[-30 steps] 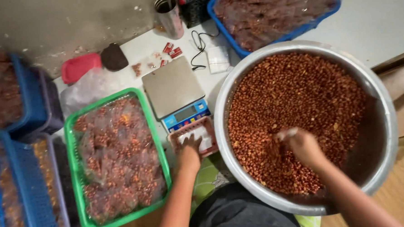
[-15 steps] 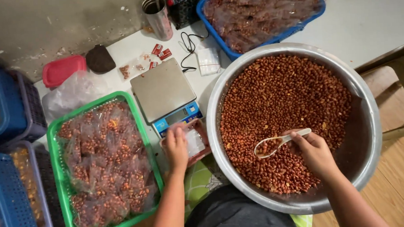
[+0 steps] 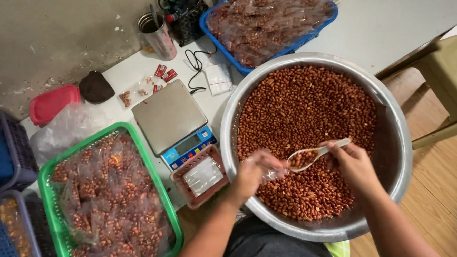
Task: The person is portioning peanuts by scooping them from a large bowl into small plastic bags, weighing each bag on a digital scale, and then placing the filled bags into a tray.
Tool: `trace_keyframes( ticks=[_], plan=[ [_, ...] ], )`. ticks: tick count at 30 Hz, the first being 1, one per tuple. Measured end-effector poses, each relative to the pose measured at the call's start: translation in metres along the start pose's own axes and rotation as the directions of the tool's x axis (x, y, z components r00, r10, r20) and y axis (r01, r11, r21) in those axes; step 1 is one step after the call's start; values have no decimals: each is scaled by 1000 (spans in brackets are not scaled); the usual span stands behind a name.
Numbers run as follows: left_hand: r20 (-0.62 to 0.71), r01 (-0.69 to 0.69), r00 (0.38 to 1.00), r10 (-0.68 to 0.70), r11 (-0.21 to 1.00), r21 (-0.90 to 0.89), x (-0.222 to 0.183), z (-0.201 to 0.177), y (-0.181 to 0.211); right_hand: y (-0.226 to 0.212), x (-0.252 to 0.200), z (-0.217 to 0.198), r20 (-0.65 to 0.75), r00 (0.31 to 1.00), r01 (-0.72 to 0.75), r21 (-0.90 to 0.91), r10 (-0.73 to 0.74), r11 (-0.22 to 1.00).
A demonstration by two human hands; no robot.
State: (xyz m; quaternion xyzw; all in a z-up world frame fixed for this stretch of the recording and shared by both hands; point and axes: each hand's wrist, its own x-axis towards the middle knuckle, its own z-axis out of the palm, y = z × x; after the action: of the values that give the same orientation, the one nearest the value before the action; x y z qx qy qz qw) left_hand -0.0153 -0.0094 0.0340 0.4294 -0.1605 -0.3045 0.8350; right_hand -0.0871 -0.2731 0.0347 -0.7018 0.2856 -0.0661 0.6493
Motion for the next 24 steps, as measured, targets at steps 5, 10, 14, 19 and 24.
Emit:
trace_keyframes(
  ticks=[5, 10, 14, 19, 24],
  plan=[
    [-21, 44, 999, -42, 994, 104, 6, 12, -29, -36, 1, -6, -37, 993, 110, -11, -111, 994],
    [-94, -48, 994, 60, 991, 126, 11, 6, -31, -43, 2, -5, -26, 993, 113, 37, -112, 993],
    [-146, 10, 989, 8, 992, 123, 10, -7, -45, -43, 0, 0, -13, 995, 95, 79, -94, 992],
    [-94, 165, 985, -141, 926, 338, 6, 15, -22, -63, -8, -1, 24, 994, 104, -4, -104, 995],
    [-171, 290, 957, -236, 813, 505, 10, 29, -2, -81, -30, 1, 133, 858, 514, -207, -496, 833]
  ],
)
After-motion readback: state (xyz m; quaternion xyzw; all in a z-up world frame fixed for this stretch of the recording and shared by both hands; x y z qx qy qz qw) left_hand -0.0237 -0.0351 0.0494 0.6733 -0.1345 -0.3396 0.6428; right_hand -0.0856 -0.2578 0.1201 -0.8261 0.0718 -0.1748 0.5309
